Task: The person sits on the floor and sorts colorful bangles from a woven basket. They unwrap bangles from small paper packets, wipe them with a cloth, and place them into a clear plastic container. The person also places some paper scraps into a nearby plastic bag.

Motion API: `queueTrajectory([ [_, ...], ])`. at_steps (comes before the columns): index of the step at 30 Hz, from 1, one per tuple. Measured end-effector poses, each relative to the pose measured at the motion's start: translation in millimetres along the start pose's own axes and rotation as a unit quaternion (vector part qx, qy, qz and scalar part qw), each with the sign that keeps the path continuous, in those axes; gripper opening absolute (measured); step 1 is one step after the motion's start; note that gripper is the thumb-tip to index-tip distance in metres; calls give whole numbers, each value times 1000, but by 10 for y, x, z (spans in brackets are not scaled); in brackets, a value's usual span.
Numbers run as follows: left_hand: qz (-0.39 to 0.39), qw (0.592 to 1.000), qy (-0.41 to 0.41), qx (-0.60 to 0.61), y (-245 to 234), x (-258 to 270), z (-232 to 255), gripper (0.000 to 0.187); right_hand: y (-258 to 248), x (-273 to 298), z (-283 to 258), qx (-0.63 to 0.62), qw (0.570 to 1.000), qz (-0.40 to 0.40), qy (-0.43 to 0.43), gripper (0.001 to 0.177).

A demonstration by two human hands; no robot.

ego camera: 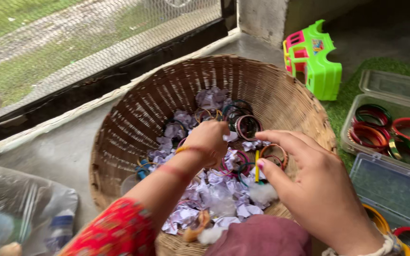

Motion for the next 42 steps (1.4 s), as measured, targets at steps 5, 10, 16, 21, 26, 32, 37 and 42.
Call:
queueTrajectory([
  [5, 13, 994, -95, -49, 358, -333, 45, 42, -9, -57, 111, -11, 1000, 8, 9, 39],
  [10, -11, 991, -105, -85, 596, -325, -109, 38, 37, -46, 208, -25, 1000, 7, 0, 39],
  [16, -55, 984, -78, -150, 485, -240, -242, 36, 75, -34, 153, -25, 999, 10, -25, 38],
  [21, -75, 983, -62, -155, 156, -23, -255, 38, 157, -12, 195, -42, 999, -21, 17, 39],
  [26, -64, 990, -59, -109, 67, 187, -268, 26, 209, -4, 161, -38, 999, -34, 19, 37],
  [32, -42, 994, -90, -49, 185, 180, -242, 46, 250, 46, 73, -19, 999, -33, -14, 36],
  [37, -121, 972, -77, -184, 421, 66, -322, 46, 248, 37, 125, -27, 999, -32, -17, 37],
  [42, -19, 990, -97, -104, 208, 89, -398, 19, 276, 25, 125, -28, 999, -36, -17, 36],
])
Point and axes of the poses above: each hand's wrist, its own x-axis away from the middle knuckle, its own y-axis out of the palm, z = x × y, the point moved 5 cm from there along -x, towards the middle knuckle, and after that the axes turned 2 degrees about -y, right-handed, at the moved point
